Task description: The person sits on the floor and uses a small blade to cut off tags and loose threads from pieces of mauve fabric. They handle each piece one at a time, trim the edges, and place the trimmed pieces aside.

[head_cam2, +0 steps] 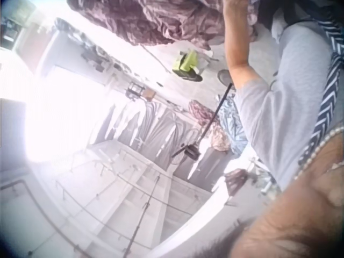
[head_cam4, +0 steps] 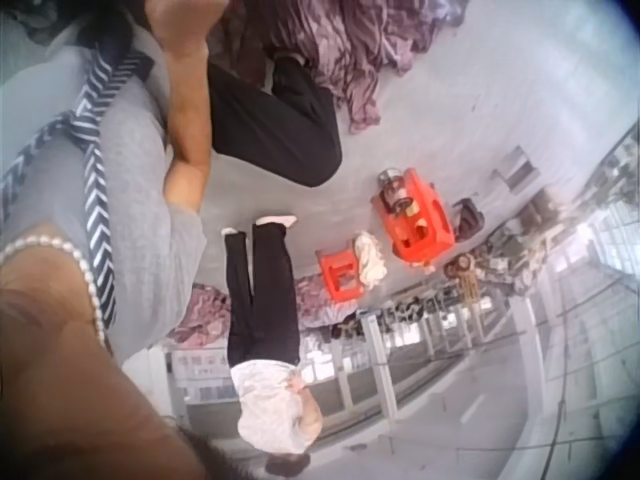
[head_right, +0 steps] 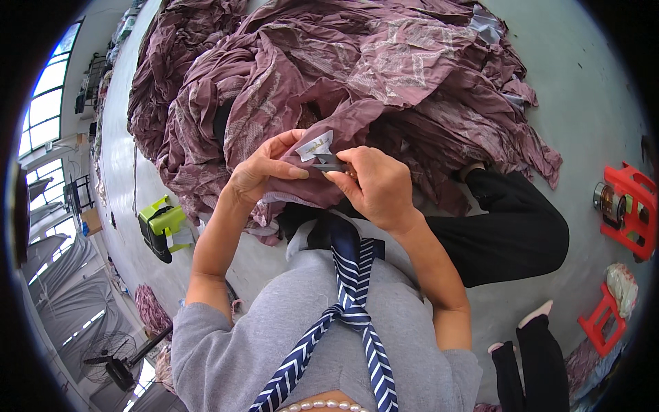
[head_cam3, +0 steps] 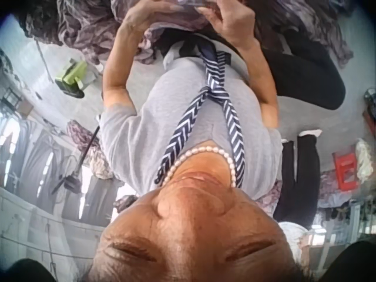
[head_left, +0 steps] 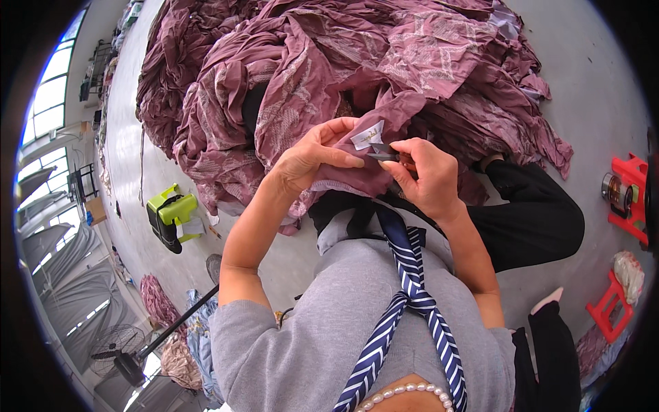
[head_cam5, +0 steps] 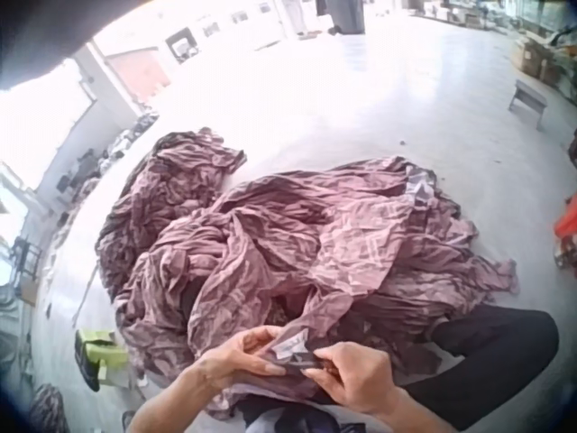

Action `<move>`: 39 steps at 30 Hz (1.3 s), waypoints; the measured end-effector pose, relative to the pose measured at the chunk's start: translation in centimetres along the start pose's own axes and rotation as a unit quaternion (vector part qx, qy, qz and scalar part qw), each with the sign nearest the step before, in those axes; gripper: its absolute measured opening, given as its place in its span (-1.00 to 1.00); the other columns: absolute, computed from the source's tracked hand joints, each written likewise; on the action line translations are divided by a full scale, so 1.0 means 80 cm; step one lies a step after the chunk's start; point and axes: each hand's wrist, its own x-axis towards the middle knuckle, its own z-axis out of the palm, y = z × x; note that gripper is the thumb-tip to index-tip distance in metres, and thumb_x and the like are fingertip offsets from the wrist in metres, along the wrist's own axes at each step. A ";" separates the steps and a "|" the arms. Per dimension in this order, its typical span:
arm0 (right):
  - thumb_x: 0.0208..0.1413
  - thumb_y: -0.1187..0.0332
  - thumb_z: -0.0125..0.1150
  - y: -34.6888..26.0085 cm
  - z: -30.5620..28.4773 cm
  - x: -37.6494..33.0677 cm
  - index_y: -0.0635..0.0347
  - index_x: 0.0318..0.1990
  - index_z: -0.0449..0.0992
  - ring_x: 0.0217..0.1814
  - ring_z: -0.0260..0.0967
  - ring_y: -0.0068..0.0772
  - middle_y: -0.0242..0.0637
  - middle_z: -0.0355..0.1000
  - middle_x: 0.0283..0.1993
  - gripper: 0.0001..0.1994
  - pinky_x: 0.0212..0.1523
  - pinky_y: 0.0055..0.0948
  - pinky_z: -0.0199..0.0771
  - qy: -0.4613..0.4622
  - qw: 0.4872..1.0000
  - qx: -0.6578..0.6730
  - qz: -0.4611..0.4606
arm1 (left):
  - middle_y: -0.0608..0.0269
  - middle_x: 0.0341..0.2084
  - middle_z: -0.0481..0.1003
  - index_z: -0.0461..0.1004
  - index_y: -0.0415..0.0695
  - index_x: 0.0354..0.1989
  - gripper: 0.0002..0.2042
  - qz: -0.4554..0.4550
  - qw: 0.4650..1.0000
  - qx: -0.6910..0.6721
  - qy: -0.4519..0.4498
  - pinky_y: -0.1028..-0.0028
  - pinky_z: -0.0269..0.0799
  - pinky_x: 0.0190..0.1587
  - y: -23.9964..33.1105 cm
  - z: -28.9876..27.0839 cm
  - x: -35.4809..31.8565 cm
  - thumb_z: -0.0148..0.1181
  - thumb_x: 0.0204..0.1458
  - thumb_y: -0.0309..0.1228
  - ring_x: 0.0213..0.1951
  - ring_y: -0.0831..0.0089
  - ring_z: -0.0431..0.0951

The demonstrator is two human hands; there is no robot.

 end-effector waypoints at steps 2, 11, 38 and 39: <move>-0.11 0.32 0.34 -0.003 0.000 0.007 0.19 -0.30 0.43 -0.59 0.33 -0.37 -0.29 0.34 -0.55 -0.74 -0.56 -0.48 0.33 -0.005 0.999 -0.013 -0.029 | 0.21 -0.14 0.44 0.28 -0.19 0.02 -0.40 -0.004 1.000 -0.004 -0.002 0.45 0.39 0.05 0.001 0.000 -0.001 0.25 -0.33 -0.74 -0.09 0.44 0.48; 0.18 0.36 0.08 0.032 -0.013 -0.002 0.26 -0.15 0.37 -0.59 0.08 -0.83 -0.42 0.36 -0.39 -0.82 -0.59 -0.82 0.05 0.085 0.929 0.286 0.221 | 0.30 -0.20 0.46 0.32 -0.19 -0.05 -0.59 0.021 0.999 0.039 0.014 0.60 0.37 -0.06 0.000 -0.005 -0.008 0.22 -0.14 -0.62 -0.16 0.57 0.47; -0.19 0.50 0.34 0.036 0.016 -0.043 0.17 -0.40 0.41 -0.69 0.26 -0.44 -0.25 0.32 -0.63 -0.80 -0.63 -0.51 0.24 0.133 0.978 0.010 0.158 | 0.41 -0.37 0.45 0.41 -0.18 -0.05 -0.63 0.096 0.964 0.247 0.021 0.59 0.34 -0.24 -0.076 0.025 0.066 -0.02 0.17 -0.13 -0.35 0.68 0.39; -0.29 0.56 0.26 0.035 0.014 -0.044 0.17 -0.33 0.44 -0.57 0.35 -0.29 -0.26 0.36 -0.55 -0.74 -0.55 -0.42 0.31 0.107 0.989 -0.054 0.085 | 0.41 -0.38 0.45 0.42 -0.15 -0.08 -0.66 0.069 0.979 0.190 0.013 0.59 0.35 -0.26 -0.076 0.029 0.071 -0.01 0.16 -0.14 -0.35 0.67 0.39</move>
